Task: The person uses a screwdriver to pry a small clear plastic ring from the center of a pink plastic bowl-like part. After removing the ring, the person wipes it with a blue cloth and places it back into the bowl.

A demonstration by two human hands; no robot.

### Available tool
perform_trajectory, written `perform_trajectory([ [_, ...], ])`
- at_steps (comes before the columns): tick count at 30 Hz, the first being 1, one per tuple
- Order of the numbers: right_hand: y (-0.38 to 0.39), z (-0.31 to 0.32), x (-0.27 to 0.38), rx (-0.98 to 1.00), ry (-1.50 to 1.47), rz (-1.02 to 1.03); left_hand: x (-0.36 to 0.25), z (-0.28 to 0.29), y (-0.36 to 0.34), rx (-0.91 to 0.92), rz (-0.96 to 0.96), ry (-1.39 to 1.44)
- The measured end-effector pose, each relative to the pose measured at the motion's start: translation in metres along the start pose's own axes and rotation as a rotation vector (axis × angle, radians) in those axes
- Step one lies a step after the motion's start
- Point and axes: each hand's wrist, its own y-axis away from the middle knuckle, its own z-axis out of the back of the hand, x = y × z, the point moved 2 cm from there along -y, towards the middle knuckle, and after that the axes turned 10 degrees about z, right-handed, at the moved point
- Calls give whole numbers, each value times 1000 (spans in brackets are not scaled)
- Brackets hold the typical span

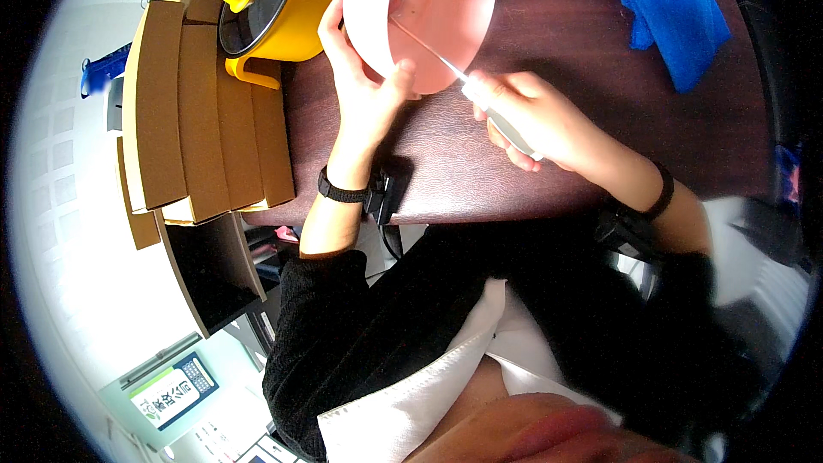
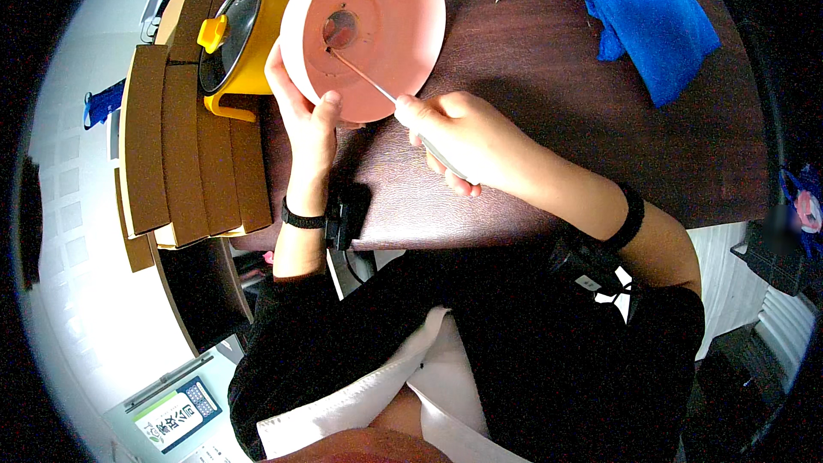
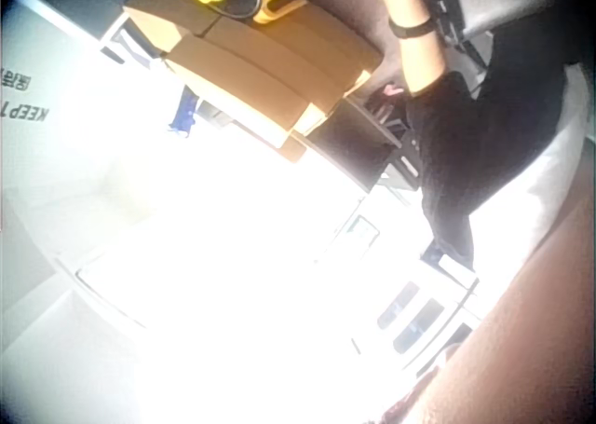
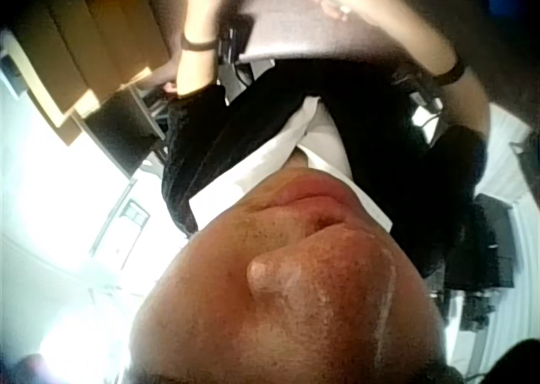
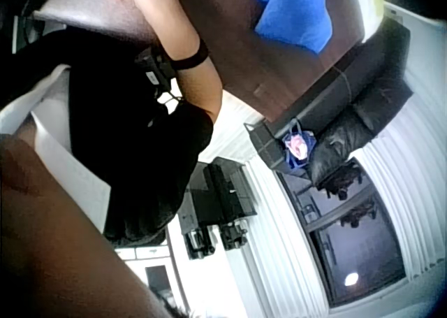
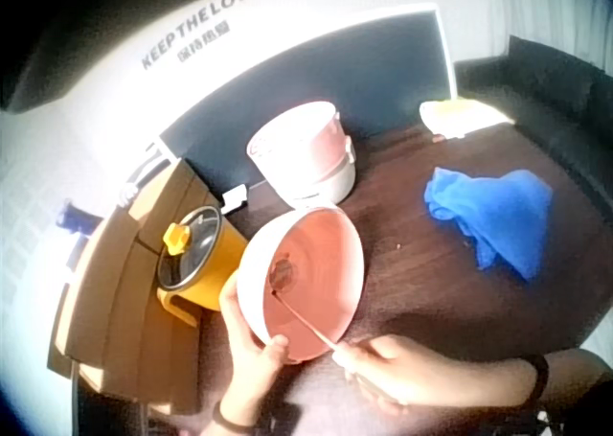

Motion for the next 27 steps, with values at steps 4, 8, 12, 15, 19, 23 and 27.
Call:
perform_trajectory([
  [4, -5, 8, 1, -117, 542, 347, -2, -1, 1, 7, -23, -28],
  [8, 2, 10, 11, -307, 1353, 609, 5, 0, 0, -8, 28, 14],
  [12, 6, 14, 21, -387, 1350, 710, 4, 0, 0, -16, 99, 71],
  [15, 0, 20, 16, -244, 1064, 551, 5, -1, 0, 0, 90, 108],
  [19, -2, 17, 13, -117, 440, 129, 5, 0, -1, -18, 141, 164],
  [23, -1, 15, 10, -61, 64, 40, 8, 1, -2, -48, 165, 188],
  [27, 0, 9, 4, -24, -72, -23, 8, 0, -2, -39, 179, 210],
])
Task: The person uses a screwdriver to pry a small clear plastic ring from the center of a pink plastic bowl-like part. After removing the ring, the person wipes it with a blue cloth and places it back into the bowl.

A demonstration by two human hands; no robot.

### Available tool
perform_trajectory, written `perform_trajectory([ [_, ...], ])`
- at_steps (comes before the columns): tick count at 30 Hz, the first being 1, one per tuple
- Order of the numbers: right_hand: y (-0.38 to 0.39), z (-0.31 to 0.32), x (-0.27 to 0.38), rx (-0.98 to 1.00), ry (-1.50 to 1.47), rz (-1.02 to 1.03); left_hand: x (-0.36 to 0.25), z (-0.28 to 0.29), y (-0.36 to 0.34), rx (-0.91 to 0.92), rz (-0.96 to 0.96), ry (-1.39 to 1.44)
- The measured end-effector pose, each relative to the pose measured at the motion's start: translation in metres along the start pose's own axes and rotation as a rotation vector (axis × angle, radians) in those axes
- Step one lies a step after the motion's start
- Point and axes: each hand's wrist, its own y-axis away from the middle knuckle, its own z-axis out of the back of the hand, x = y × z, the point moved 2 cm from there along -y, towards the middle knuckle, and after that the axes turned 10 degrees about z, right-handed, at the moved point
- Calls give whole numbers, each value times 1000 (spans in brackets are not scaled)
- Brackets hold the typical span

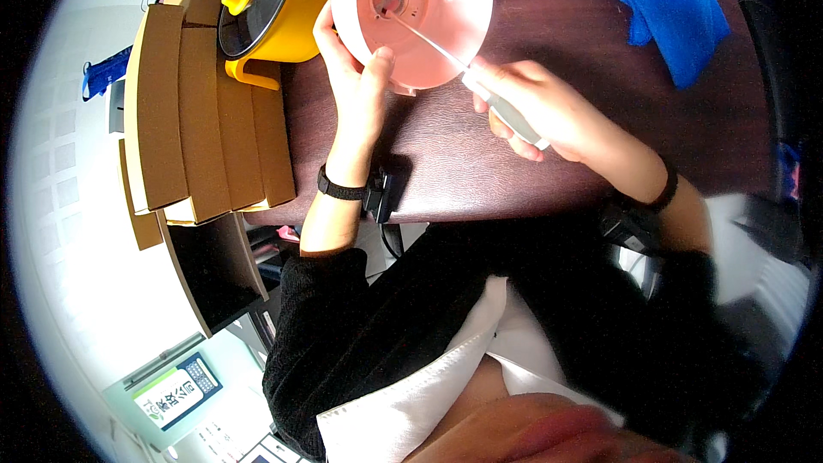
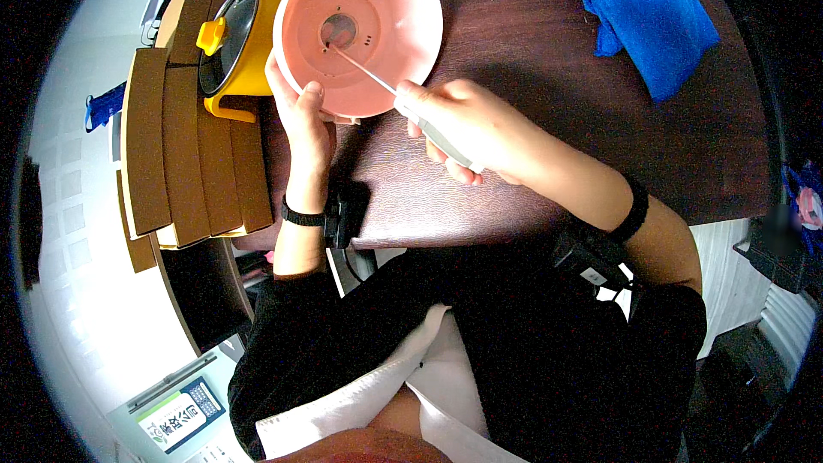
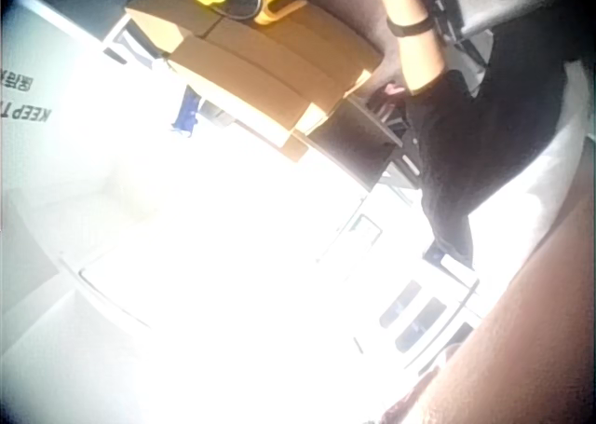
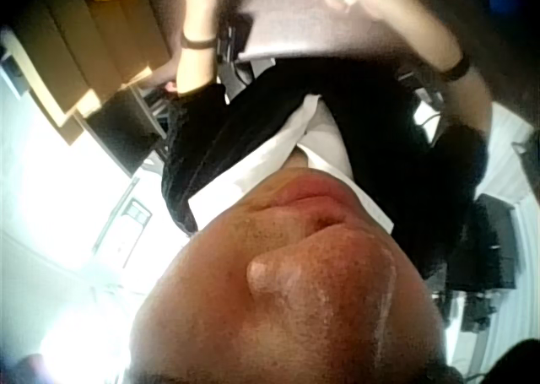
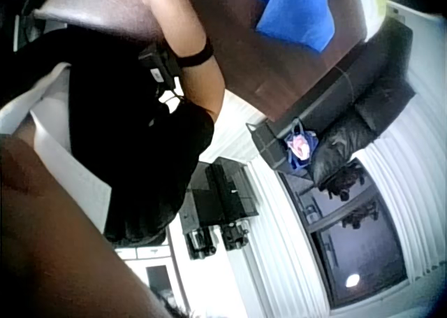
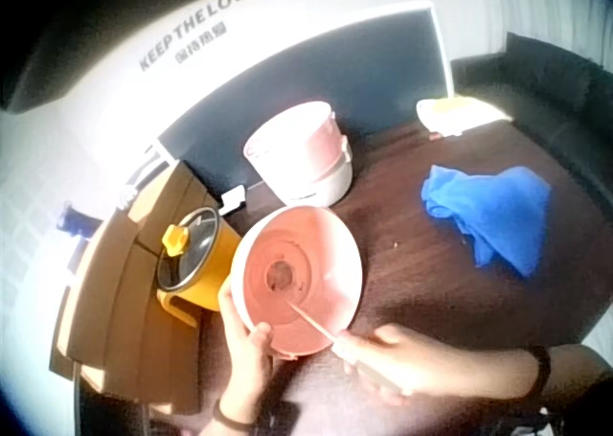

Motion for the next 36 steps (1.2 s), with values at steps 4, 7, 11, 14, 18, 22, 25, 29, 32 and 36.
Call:
perform_trajectory([
  [4, -2, -2, -4, 36, -12, -25, 1, -1, 1, -2, -16, -1],
  [7, -3, -2, -5, 34, -16, -21, 1, -1, 1, -3, -28, -32],
  [11, -4, -3, -6, 24, -38, -40, 2, 1, 2, 15, -54, -51],
  [14, -4, -4, -8, 42, -88, -57, 0, 0, 4, 22, -63, -54],
  [18, -4, -4, -9, 52, -86, -23, 0, 0, 4, 26, -78, -39],
  [22, -3, -4, -7, 35, -92, -27, 0, -1, 3, 21, -68, -37],
  [25, -3, -5, -7, 47, -95, -24, -2, -2, 4, 22, -68, -26],
  [29, -2, -6, -8, 55, -117, -39, -3, -3, 4, 18, -58, -46],
  [32, -2, -6, -9, 76, -139, -43, -4, -5, 4, 10, -67, -72],
  [36, -1, -6, -7, 80, -177, -44, -8, -4, 5, 2, -90, -97],
])
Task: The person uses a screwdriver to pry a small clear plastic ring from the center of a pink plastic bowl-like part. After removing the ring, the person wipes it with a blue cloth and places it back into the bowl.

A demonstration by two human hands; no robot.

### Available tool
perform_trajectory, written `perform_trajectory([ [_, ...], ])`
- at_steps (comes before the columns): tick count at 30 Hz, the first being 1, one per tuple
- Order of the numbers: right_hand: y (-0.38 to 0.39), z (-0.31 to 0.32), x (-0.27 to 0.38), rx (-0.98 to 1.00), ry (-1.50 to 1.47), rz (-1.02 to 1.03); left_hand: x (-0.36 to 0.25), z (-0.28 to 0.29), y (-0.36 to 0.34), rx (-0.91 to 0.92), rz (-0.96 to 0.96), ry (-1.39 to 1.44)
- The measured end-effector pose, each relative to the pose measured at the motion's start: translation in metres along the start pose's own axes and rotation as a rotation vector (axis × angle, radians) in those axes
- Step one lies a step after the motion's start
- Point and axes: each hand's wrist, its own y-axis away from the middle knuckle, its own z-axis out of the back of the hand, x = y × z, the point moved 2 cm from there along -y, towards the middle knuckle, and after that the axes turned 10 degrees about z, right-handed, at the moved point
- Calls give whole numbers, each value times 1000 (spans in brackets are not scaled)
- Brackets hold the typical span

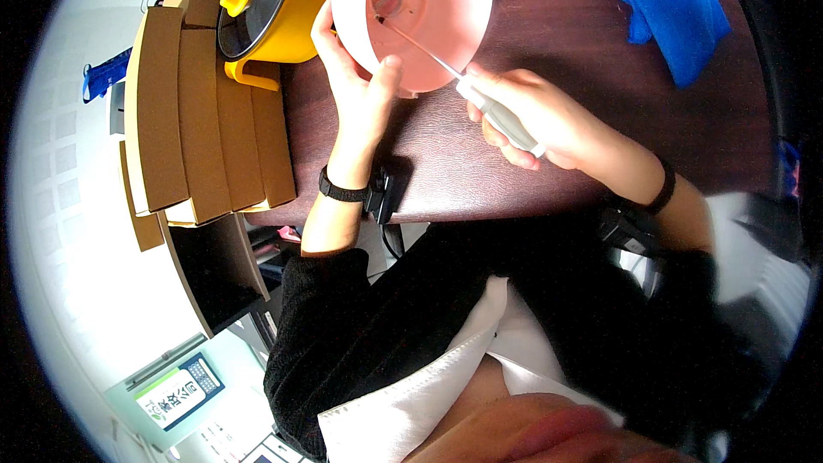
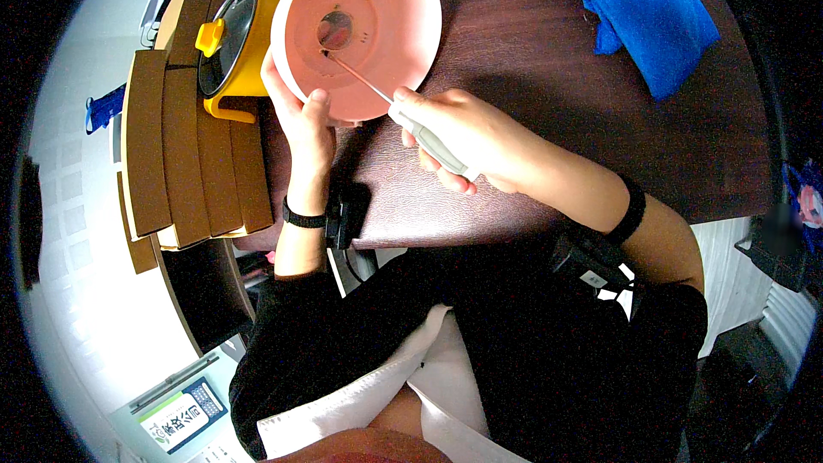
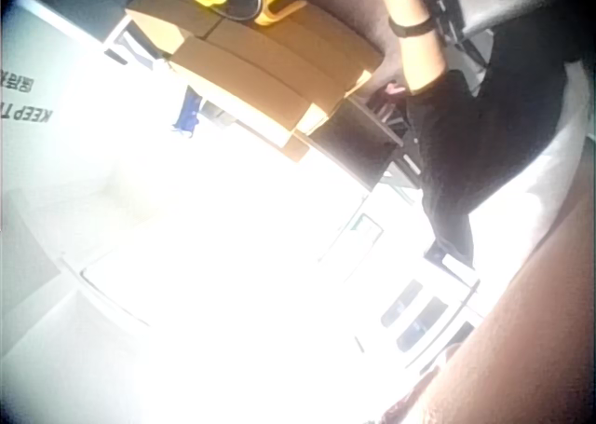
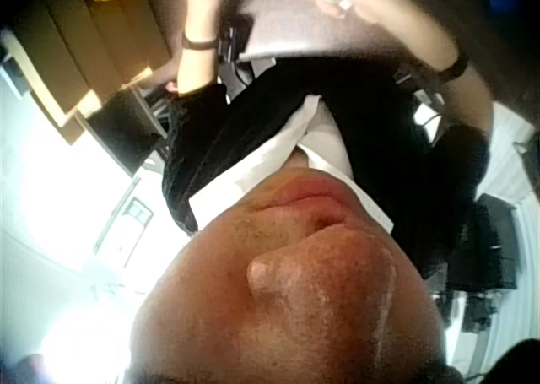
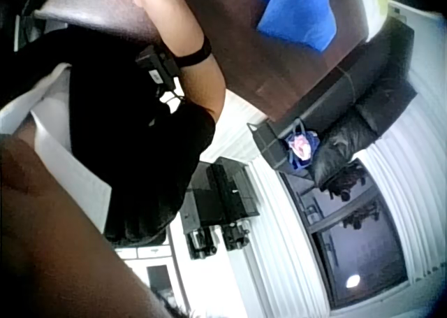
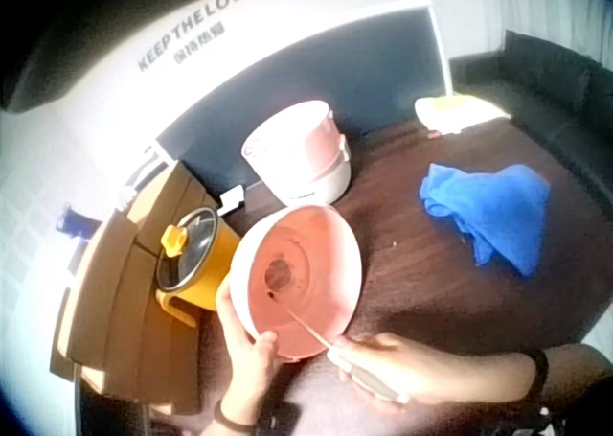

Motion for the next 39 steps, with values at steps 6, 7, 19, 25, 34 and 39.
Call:
perform_trajectory([
  [6, 1, 1, 1, 13, 10, 13, 1, 0, 0, 13, -23, 10],
  [7, 1, 0, 1, 12, 7, 14, 1, 0, 0, 14, -20, 15],
  [19, 1, -2, 0, 4, -31, 9, -1, 0, 0, 10, -31, -54],
  [25, 1, 0, 0, 12, -27, 11, 1, 0, 0, 12, -28, -44],
  [34, 2, -3, 0, 44, -27, 1, 2, 0, -1, 36, -152, -165],
  [39, 0, 5, 6, -12, 451, 106, 4, 1, 0, 38, -165, -208],
])
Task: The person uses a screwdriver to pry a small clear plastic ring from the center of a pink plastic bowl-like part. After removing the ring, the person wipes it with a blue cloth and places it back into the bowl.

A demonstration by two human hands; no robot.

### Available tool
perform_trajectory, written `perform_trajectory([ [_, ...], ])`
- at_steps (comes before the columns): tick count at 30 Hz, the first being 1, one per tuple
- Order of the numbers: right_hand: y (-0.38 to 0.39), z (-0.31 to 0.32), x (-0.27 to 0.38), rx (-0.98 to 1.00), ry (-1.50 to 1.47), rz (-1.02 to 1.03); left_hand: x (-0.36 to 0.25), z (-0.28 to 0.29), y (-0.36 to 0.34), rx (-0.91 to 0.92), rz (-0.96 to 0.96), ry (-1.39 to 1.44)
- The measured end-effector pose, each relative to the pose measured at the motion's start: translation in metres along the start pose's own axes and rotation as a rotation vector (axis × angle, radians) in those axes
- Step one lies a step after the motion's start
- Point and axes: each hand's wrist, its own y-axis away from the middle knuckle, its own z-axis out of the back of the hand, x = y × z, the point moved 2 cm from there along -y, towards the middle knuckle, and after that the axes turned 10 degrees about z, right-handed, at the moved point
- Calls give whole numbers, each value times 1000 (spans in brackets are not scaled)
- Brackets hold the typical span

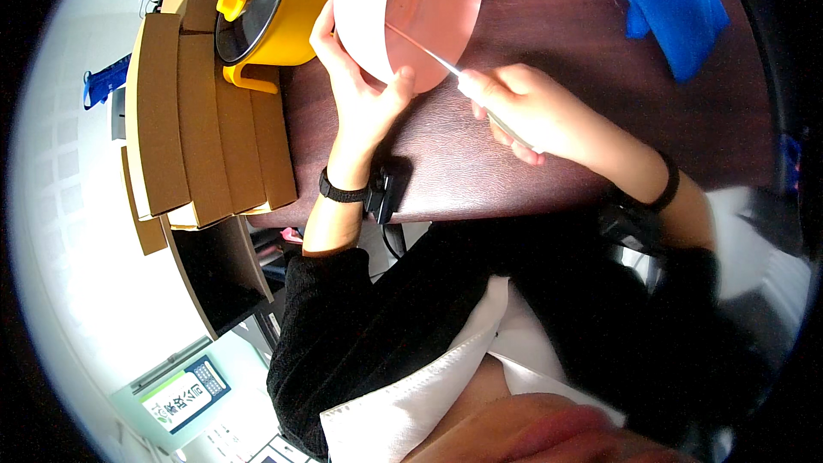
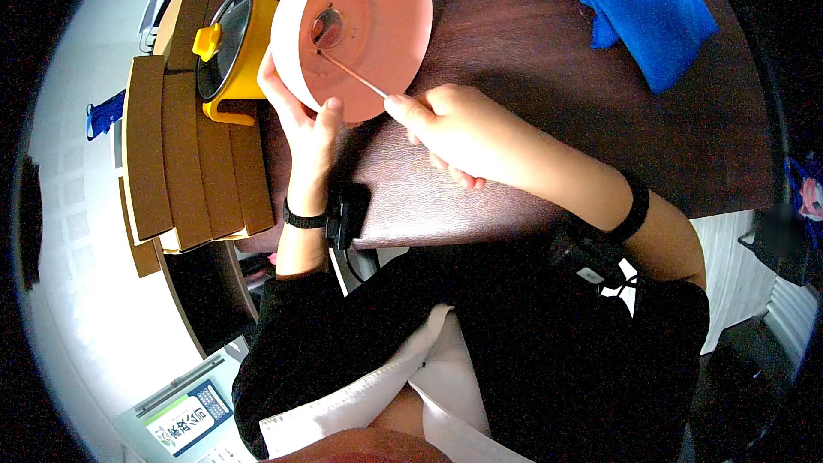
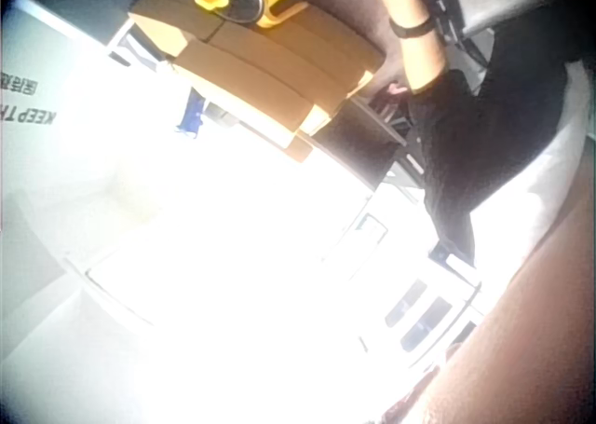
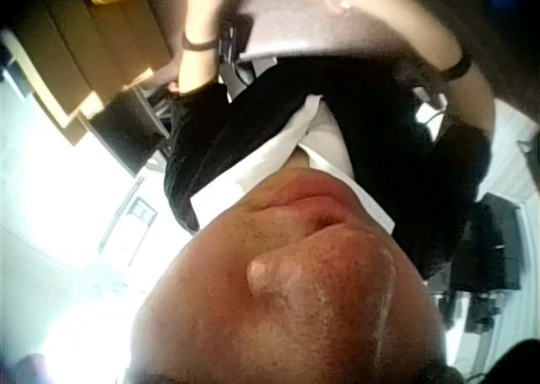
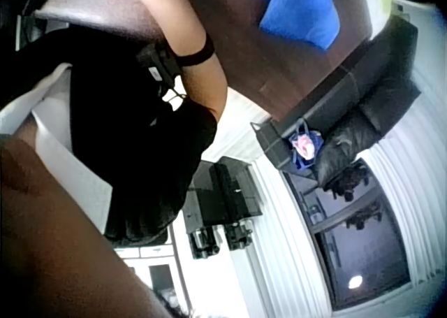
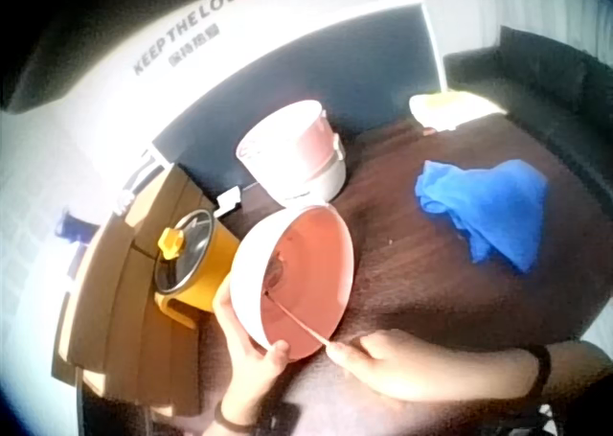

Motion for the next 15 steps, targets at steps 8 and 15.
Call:
perform_trajectory([
  [8, 7, 3, 12, -367, 1186, 456, -3, 0, 0, 4, 52, 58],
  [15, 0, 9, 9, -208, 540, 271, -1, 0, 0, -20, 161, 170],
])
